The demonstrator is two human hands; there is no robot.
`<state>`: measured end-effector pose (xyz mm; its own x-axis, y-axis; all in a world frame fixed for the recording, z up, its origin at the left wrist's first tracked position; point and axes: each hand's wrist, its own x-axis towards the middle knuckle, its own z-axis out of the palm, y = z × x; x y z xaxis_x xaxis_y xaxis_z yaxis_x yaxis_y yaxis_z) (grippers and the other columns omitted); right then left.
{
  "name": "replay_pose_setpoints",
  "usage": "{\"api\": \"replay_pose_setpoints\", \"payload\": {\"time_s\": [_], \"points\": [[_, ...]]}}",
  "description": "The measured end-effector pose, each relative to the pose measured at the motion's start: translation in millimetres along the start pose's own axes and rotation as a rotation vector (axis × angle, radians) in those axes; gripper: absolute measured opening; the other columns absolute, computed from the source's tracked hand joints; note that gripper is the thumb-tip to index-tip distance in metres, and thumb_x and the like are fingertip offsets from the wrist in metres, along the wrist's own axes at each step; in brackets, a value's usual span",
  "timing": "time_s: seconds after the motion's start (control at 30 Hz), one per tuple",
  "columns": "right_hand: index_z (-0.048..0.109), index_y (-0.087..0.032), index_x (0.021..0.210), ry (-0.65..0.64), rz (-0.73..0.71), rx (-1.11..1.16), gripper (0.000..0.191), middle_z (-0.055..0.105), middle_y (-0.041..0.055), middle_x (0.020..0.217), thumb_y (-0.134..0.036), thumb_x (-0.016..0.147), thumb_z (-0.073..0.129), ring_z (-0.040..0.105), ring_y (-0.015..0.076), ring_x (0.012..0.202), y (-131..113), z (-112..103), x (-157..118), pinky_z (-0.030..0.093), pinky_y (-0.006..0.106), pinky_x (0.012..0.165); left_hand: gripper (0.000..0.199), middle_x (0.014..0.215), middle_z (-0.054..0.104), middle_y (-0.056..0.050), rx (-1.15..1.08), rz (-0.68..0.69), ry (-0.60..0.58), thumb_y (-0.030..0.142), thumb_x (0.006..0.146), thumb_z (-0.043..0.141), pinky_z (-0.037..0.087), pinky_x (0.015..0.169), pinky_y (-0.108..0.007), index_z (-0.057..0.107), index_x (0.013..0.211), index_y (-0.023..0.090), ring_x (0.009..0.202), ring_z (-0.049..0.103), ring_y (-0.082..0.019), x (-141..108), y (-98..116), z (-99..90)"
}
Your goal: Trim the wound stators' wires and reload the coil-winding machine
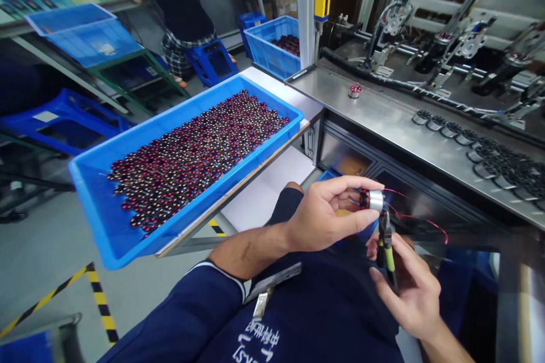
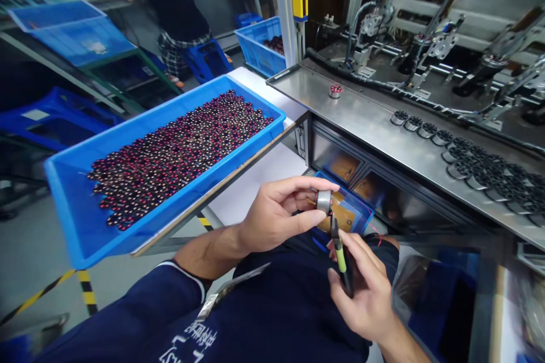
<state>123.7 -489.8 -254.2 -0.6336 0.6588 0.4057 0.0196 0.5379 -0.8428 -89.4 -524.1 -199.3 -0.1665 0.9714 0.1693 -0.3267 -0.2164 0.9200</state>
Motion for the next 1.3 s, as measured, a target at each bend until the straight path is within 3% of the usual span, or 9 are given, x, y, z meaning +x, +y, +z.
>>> {"api": "replay_pose_setpoints", "payload": {"time_s": [0.17, 0.3, 0.53, 0.93, 1.3], "points": [[0.054, -0.027, 0.143, 0.014, 0.001, -0.13, 0.068, 0.074, 0.0098, 0.106, -0.006, 0.079, 0.067, 0.073, 0.0256, 0.083, 2, -3, -5, 0.064, 0.04, 0.074, 0.034, 0.112, 0.074, -0.012, 0.007, 0.006, 0.003, 0.02, 0.081, 0.076, 0.059, 0.089, -0.028, 0.069, 0.115, 0.015, 0.093, 0.073, -0.017, 2, -1, -0.8], [0.05, -0.028, 0.145, 0.003, 0.027, -0.089, 0.069, 0.073, 0.0094, 0.107, -0.007, 0.081, 0.065, 0.073, 0.0236, 0.08, 1, -2, -7, 0.065, 0.037, 0.071, 0.03, 0.113, 0.073, -0.011, -0.02, 0.083, -0.014, 0.021, 0.082, 0.075, 0.06, 0.087, -0.027, 0.069, 0.112, 0.016, 0.098, 0.072, -0.018, 2, -3, -1.4], [0.047, -0.026, 0.147, -0.02, 0.022, -0.102, 0.07, 0.06, 0.0123, 0.137, -0.009, 0.081, 0.065, 0.06, 0.0326, 0.125, 6, 2, -10, 0.053, 0.049, 0.104, 0.015, 0.114, 0.074, -0.011, 0.032, 0.238, 0.026, 0.016, 0.088, 0.066, 0.059, 0.091, -0.032, 0.07, 0.102, 0.017, 0.111, 0.069, -0.022, 3, -1, -0.8], [0.045, -0.03, 0.148, -0.043, -0.03, -0.068, 0.075, 0.065, 0.0101, 0.127, -0.005, 0.08, 0.063, 0.068, 0.0298, 0.108, 1, 4, 8, 0.062, 0.041, 0.086, 0.011, 0.114, 0.074, -0.011, 0.126, 0.243, 0.043, 0.02, 0.087, 0.067, 0.062, 0.084, -0.034, 0.07, 0.097, 0.017, 0.11, 0.07, -0.026, 1, 2, -2.0], [0.044, -0.027, 0.149, -0.052, -0.031, -0.135, 0.074, 0.062, 0.0111, 0.129, -0.006, 0.081, 0.064, 0.062, 0.0309, 0.118, 7, 1, 4, 0.054, 0.048, 0.1, 0.015, 0.117, 0.073, -0.012, 0.106, 0.243, 0.019, 0.014, 0.088, 0.066, 0.061, 0.084, -0.031, 0.07, 0.102, 0.017, 0.11, 0.069, -0.023, 5, -3, -8.1]]}}
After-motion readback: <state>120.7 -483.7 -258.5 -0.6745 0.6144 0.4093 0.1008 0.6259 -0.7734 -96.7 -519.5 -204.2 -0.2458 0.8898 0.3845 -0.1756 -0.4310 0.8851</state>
